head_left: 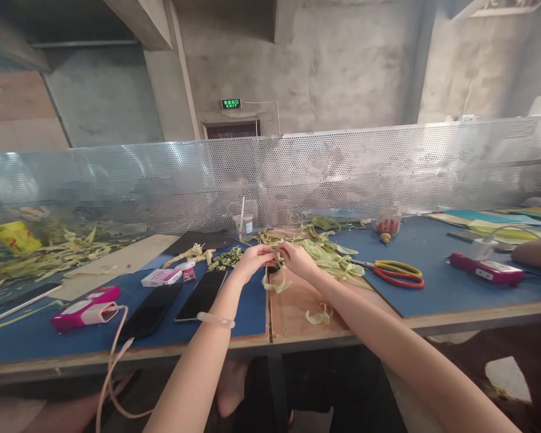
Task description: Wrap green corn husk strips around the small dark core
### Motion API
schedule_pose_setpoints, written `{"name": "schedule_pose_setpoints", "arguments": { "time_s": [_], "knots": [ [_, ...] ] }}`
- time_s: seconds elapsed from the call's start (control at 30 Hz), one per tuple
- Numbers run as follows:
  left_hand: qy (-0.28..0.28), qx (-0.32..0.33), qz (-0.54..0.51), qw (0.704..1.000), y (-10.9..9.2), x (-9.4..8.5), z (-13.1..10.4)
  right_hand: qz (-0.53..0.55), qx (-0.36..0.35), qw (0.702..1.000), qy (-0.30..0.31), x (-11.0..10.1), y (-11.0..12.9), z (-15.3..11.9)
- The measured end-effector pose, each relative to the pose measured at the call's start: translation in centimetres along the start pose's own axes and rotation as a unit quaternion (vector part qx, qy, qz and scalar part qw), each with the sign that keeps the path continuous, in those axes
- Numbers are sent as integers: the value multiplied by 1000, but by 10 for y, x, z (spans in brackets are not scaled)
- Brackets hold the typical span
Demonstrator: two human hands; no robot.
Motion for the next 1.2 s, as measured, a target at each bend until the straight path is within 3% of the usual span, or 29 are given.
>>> {"name": "schedule_pose_setpoints", "arguments": {
  "time_s": [0.23,0.4,0.57,0.97,1.2],
  "knots": [
    [-26,1,-12,1000,0,-2,1,-3,1,1000,-12,-1,9,-1],
    [-52,22,-35,998,-2,-7,2,-19,-6,1000,20,3,13,-4],
    [-43,24,-42,998,-5,-5,0,-29,-21,999,38,7,12,-4],
    [-34,10,-53,998,1,-6,1,8,-83,996,10,9,12,0],
    [-11,12,-77,997,0,-3,0,38,-56,997,25,5,15,2]
  ]
}}
Point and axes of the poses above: each hand's wrist, its own z-axis towards the middle knuckle, its own x-axis out of the palm, y = z × x, the point moved 5 cm from there along z, towards the middle knuckle, and after that the axes turned 8 degrees about -x, right-handed, at the moved point
